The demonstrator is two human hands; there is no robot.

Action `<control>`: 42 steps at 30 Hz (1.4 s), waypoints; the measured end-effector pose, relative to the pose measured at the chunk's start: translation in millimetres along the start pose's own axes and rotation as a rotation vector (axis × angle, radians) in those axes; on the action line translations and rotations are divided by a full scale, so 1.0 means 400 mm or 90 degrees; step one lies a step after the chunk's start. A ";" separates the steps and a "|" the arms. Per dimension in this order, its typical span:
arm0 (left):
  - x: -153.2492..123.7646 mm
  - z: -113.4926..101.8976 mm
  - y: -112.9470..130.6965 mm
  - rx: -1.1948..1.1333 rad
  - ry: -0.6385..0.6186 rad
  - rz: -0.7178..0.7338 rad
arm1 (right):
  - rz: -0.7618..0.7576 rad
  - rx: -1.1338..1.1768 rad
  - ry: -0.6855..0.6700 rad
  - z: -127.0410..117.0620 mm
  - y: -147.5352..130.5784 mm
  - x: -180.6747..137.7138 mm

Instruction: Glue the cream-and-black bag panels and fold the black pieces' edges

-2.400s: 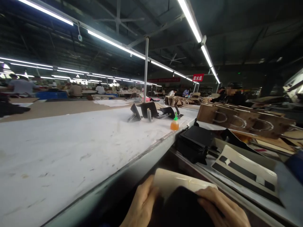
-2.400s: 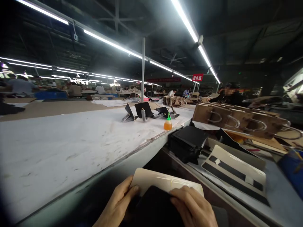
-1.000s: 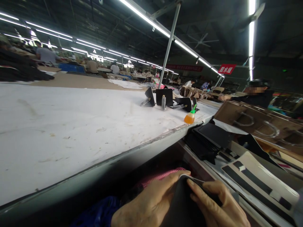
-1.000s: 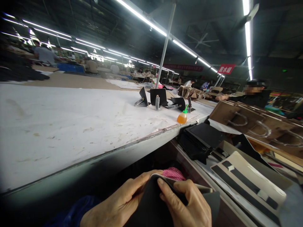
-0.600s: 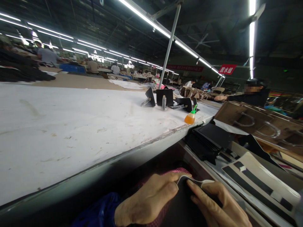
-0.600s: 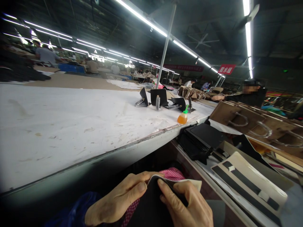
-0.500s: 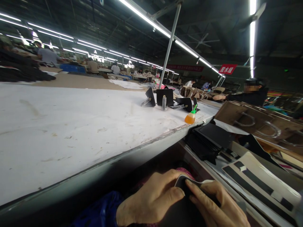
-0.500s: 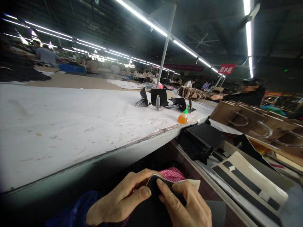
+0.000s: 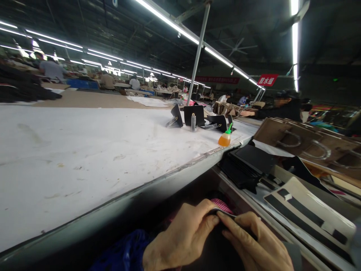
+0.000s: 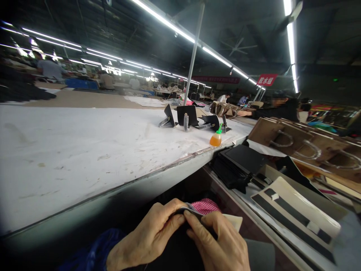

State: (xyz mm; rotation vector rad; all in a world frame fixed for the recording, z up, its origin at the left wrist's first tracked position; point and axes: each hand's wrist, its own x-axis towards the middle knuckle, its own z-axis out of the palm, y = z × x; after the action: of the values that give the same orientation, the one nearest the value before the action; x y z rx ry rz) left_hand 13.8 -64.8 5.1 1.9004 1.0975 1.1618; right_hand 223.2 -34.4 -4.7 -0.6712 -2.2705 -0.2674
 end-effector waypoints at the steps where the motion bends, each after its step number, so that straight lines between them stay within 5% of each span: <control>1: -0.001 0.003 -0.004 0.005 0.008 -0.003 | 0.003 -0.002 0.004 0.000 -0.003 0.005; 9: -0.038 0.000 -0.084 0.059 0.082 -0.038 | 0.185 0.053 0.114 -0.013 -0.023 -0.002; 16: -0.059 0.007 -0.067 0.090 0.165 0.002 | 0.218 0.099 0.121 -0.011 -0.026 -0.005; 25: -0.072 0.020 -0.074 0.123 0.190 0.211 | 0.206 0.138 0.106 -0.025 -0.045 0.013; 35: -0.061 0.015 -0.063 0.082 0.278 0.076 | 0.275 0.030 0.145 -0.027 -0.020 -0.007; 42: -0.070 0.016 -0.058 0.010 0.311 0.113 | 0.318 0.113 0.139 -0.041 -0.016 -0.011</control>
State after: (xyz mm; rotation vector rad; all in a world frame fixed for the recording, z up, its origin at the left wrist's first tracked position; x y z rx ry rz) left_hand 5.2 -80.4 -27.3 1.7998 1.2017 1.7882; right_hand 232.2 -47.6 3.6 -1.0290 -1.8242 0.0985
